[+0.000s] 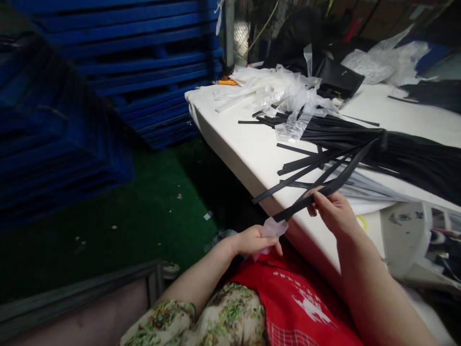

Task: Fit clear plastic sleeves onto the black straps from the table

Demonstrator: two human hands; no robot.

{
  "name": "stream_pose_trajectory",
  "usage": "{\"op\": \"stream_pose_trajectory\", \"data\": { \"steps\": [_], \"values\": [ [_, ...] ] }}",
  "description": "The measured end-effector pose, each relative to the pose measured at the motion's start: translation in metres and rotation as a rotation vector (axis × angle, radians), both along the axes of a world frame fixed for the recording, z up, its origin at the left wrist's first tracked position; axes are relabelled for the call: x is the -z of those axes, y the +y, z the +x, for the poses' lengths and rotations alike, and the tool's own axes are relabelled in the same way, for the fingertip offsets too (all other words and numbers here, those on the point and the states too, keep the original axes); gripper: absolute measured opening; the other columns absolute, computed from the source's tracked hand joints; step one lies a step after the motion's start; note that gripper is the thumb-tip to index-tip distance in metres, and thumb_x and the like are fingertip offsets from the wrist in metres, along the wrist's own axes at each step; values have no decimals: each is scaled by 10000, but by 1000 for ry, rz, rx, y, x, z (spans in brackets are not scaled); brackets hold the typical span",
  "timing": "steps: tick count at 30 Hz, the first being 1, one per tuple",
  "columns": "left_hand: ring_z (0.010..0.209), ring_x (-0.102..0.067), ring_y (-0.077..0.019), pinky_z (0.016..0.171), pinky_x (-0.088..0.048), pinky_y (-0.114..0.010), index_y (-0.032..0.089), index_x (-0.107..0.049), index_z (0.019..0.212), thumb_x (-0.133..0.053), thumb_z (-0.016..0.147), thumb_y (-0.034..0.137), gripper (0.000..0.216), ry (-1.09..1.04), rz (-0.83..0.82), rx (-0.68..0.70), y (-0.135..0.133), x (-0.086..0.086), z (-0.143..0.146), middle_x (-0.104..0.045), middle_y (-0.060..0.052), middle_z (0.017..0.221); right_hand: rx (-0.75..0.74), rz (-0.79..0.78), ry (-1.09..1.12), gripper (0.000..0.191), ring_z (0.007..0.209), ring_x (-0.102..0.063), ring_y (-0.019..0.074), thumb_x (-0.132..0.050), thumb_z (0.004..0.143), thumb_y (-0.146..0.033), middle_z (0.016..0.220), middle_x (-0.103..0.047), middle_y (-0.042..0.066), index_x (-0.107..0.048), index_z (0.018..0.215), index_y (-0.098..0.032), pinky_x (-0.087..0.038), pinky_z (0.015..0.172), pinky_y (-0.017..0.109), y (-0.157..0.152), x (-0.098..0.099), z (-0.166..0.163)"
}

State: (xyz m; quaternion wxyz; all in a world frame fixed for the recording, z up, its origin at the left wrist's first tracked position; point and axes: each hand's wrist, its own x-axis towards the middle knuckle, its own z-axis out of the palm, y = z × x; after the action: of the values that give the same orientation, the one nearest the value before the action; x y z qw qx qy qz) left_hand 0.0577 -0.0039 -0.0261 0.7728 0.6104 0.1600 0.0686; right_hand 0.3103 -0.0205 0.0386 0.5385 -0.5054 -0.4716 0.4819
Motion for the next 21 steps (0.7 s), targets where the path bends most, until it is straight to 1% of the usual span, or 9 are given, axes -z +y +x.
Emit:
{"op": "stream_pose_trajectory", "data": {
  "steps": [4, 8, 13, 17, 19, 21],
  "values": [
    [915, -640, -151, 913, -470, -241, 144, -765, 903, -500, 919, 622, 547, -25, -23, 7, -1, -1, 0, -732, -71, 961, 47, 52, 18, 224, 486, -499, 109, -666, 888, -398, 603, -578, -4, -687, 817, -186, -370, 454, 246, -2, -3, -3],
    [925, -643, -148, 941, -466, -239, 147, -765, 892, -517, 902, 637, 550, -8, -48, -3, -2, -5, -1, -729, -63, 965, 75, 58, 7, 222, 493, -500, 114, -676, 877, -400, 624, -586, 1, -687, 823, -185, -369, 455, 253, -2, -5, -2],
    [909, -653, -160, 919, -489, -253, 136, -766, 898, -537, 867, 674, 586, 4, -89, 14, -1, -5, -3, -732, -77, 965, 95, 13, -128, 292, 492, -496, 135, -689, 843, -473, 572, -549, -4, -660, 769, -192, -402, 482, 284, -5, -9, 3],
    [921, -660, -178, 925, -491, -269, 126, -768, 897, -541, 861, 680, 600, -7, -87, -22, 0, -4, -5, -736, -91, 972, 194, 5, -204, 331, 483, -484, 152, -686, 817, -537, 543, -543, 2, -653, 768, -212, -397, 471, 302, -11, -16, 11],
    [925, -662, -180, 924, -493, -271, 125, -768, 898, -534, 863, 682, 605, 9, -73, -32, 0, -5, -5, -738, -89, 970, 189, -11, -255, 323, 476, -477, 151, -694, 816, -526, 516, -533, -1, -650, 750, -212, -395, 470, 300, -13, -18, 15],
    [928, -661, -175, 925, -491, -265, 130, -767, 907, -512, 879, 678, 605, 29, -37, -16, 1, -8, -5, -738, -83, 973, 144, -30, -316, 342, 480, -482, 147, -686, 826, -523, 508, -536, 2, -638, 702, -208, -395, 475, 294, -14, -18, 16]
  ]
}}
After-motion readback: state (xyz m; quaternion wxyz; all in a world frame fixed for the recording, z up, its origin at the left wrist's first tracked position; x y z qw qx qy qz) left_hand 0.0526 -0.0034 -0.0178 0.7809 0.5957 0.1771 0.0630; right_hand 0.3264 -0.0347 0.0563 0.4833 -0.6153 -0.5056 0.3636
